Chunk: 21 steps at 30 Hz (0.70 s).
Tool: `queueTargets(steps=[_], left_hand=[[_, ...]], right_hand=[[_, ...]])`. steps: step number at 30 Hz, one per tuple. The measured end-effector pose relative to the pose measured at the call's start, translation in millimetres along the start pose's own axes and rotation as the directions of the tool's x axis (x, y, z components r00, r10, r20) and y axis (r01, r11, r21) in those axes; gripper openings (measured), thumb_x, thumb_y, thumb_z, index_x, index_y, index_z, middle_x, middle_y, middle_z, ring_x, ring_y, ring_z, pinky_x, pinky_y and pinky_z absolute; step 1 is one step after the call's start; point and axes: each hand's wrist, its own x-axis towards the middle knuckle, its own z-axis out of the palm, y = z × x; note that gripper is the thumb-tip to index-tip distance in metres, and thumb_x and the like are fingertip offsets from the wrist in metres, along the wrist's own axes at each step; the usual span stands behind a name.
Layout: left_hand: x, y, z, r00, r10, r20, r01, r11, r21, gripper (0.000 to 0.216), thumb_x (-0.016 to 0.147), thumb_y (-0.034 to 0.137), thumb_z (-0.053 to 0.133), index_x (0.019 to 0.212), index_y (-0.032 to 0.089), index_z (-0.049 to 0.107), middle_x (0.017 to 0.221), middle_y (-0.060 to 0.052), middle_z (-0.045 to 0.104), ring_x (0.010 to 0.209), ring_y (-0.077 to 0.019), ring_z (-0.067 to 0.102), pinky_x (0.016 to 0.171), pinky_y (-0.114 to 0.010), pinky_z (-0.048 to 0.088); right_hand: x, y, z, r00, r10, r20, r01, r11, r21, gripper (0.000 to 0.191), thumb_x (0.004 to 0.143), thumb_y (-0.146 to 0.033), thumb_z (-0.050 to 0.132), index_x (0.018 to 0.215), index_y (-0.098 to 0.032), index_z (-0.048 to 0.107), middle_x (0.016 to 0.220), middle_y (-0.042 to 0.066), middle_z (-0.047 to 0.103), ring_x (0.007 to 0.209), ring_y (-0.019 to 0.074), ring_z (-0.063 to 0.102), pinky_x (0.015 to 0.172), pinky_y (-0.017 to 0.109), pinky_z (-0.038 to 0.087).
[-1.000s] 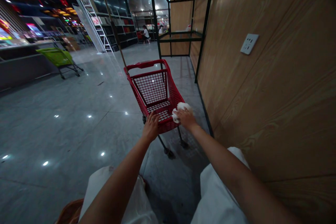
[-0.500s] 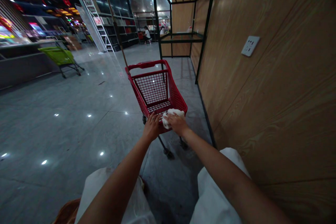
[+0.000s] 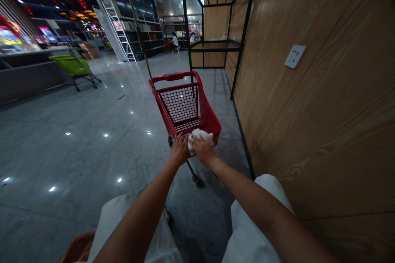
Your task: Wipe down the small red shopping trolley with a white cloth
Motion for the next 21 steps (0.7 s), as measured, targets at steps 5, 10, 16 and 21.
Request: queueTargets(steps=[5,10,16,21], left_hand=[[-1.3,-0.3,-3.1,1.000,-0.008,-0.005,0.008,1.000,-0.001,0.052,0.076,0.015,0.054,0.128,0.016,0.049,0.127,-0.014,0.054,0.136,-0.0297,0.031,0.113,-0.052,0.028],[2.0,20.5,-4.3,0.999,-0.047,0.010,0.047,0.999,0.019,0.029,0.076,0.019,0.057,0.104,0.015,0.061,0.119,-0.015,0.057,0.136,-0.0316,0.032,0.114,-0.051,0.026],[-2.4,37.9,-4.8,0.999,-0.046,0.024,0.046,0.999,0.002,0.050,0.069,0.030,0.067,0.115,0.013,0.057,0.120,-0.017,0.058,0.131,-0.0345,0.037,0.112,-0.054,0.027],[-17.6,35.4,-13.0,1.000,-0.004,0.005,0.004,1.000,0.000,0.042,0.073,0.037,0.065,0.107,0.014,0.059,0.114,-0.016,0.060,0.127,-0.0330,0.042,0.112,-0.051,0.028]], right_hand=[[-11.7,42.1,-18.7,0.993,0.121,-0.010,-0.121,0.992,-0.023,0.043,0.091,-0.007,0.038,0.127,-0.018,0.056,0.132,0.009,0.058,0.126,0.0190,0.049,0.113,0.037,0.029],[-24.4,54.4,-20.4,0.963,0.255,-0.085,-0.258,0.966,-0.020,0.039,0.090,-0.007,0.039,0.122,-0.017,0.059,0.131,0.011,0.059,0.127,0.0202,0.048,0.112,0.040,0.028],[-20.4,-1.9,5.7,0.975,0.209,-0.076,-0.211,0.977,-0.021,0.039,0.091,-0.008,0.040,0.127,-0.012,0.056,0.131,0.013,0.058,0.128,0.0214,0.047,0.113,0.040,0.028],[-36.7,0.9,-12.8,0.995,0.099,-0.024,-0.100,0.994,-0.040,0.043,0.091,-0.007,0.040,0.131,-0.017,0.053,0.134,0.009,0.057,0.128,0.0176,0.047,0.114,0.036,0.028]])
